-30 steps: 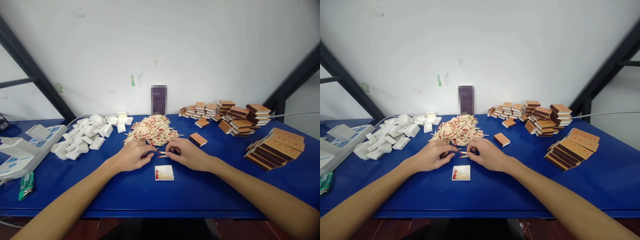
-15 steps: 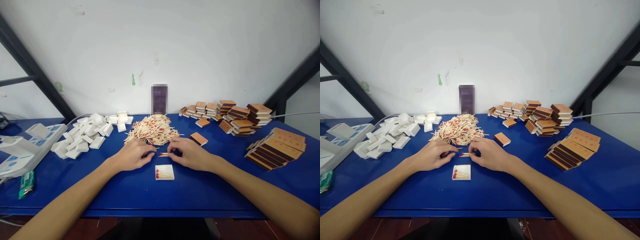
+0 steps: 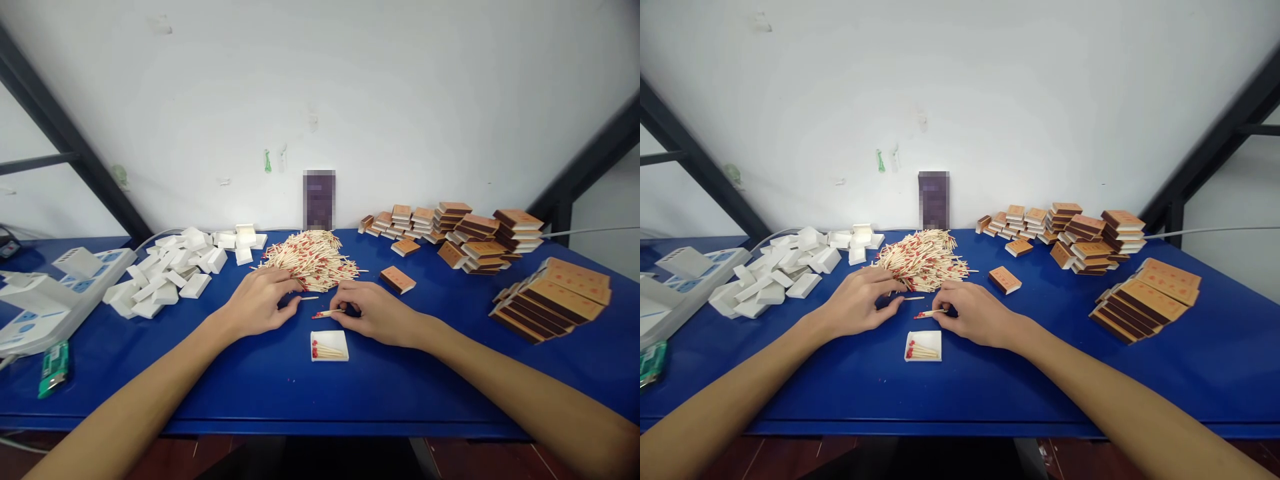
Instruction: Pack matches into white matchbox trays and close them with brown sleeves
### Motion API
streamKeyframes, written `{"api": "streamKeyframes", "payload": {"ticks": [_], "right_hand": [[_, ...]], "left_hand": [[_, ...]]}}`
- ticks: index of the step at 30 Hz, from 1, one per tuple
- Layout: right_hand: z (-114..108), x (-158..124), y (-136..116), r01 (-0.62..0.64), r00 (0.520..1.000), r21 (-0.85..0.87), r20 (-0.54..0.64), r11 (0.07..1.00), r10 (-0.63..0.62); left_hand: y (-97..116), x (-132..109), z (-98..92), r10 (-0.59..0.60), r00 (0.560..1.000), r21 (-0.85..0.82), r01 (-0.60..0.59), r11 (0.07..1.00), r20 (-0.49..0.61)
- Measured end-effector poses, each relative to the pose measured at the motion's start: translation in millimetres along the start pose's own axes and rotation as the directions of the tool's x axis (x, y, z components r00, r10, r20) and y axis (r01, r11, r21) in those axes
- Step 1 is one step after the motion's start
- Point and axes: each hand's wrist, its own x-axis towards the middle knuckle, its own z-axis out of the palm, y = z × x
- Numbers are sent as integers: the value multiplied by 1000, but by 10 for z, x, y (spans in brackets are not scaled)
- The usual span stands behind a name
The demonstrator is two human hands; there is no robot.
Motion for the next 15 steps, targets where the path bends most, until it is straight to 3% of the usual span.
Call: {"api": "streamKeyframes", "payload": {"ticks": [8, 15], "right_hand": [[27, -14, -28, 29, 1000, 17, 1, 999, -29], [-19, 23, 100, -54, 983, -80, -177, 995, 39]], "left_hand": [[-103, -11, -101, -59, 998, 120, 57, 991, 16], [-90, -15, -47, 28, 995, 1, -29, 1000, 98]]}}
